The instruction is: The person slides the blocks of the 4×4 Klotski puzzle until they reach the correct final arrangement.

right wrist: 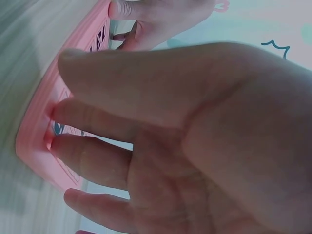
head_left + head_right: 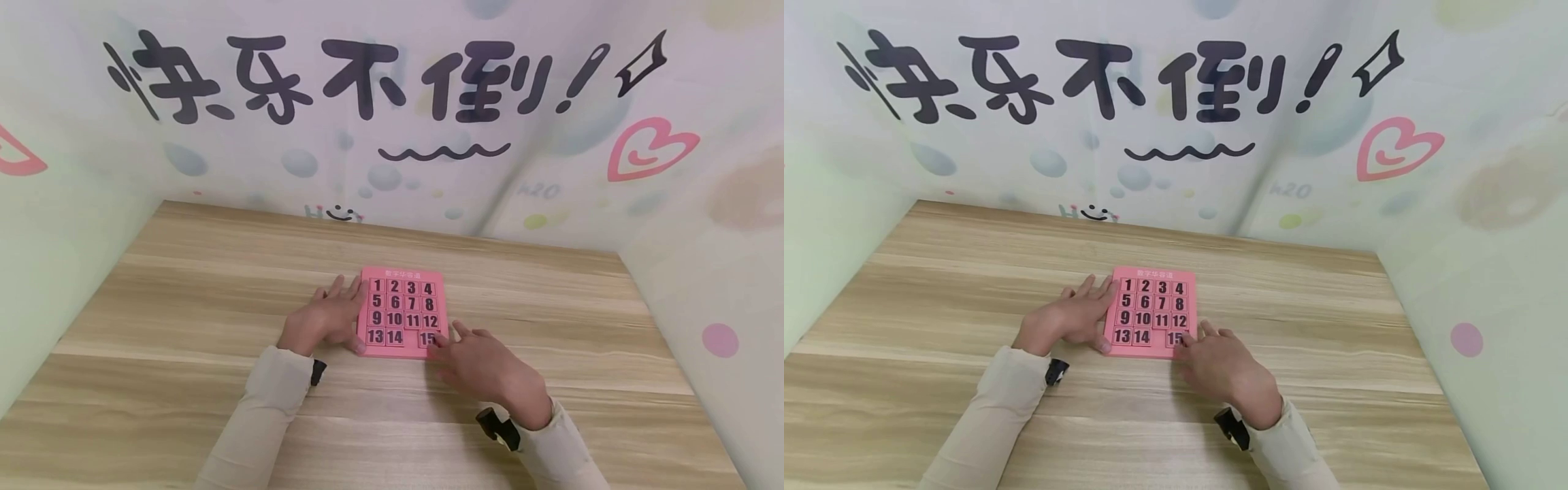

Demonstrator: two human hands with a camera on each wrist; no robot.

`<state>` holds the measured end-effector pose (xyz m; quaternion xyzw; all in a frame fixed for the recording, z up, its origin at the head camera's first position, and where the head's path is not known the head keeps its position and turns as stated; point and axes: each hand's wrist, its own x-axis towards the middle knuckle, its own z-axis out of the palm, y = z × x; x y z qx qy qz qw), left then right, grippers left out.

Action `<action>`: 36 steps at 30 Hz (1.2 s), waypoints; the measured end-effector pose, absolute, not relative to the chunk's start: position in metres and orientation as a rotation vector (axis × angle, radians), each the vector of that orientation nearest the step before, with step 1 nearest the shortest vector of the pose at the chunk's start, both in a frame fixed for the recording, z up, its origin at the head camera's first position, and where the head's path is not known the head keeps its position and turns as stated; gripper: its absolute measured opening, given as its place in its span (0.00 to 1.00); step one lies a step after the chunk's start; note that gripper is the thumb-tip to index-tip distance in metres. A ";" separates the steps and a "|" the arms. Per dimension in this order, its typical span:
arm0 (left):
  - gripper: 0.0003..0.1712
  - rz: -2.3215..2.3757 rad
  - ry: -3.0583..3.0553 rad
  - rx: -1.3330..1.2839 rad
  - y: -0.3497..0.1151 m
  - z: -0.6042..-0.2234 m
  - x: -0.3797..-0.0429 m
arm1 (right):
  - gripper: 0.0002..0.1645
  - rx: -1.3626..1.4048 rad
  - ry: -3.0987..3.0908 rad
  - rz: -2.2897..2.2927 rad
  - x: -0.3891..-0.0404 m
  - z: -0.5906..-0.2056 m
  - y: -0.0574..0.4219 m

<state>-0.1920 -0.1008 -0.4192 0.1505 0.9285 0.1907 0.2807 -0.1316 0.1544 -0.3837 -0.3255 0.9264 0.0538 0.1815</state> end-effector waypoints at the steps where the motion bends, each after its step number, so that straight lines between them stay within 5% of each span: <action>1: 0.68 0.512 2.487 0.401 -0.101 -0.419 -0.192 | 0.24 -0.923 2.615 0.151 -0.132 -0.384 0.154; 36: 0.68 0.519 2.475 0.391 -0.099 -0.418 -0.192 | 0.26 -0.972 2.628 0.013 -0.131 -0.394 0.145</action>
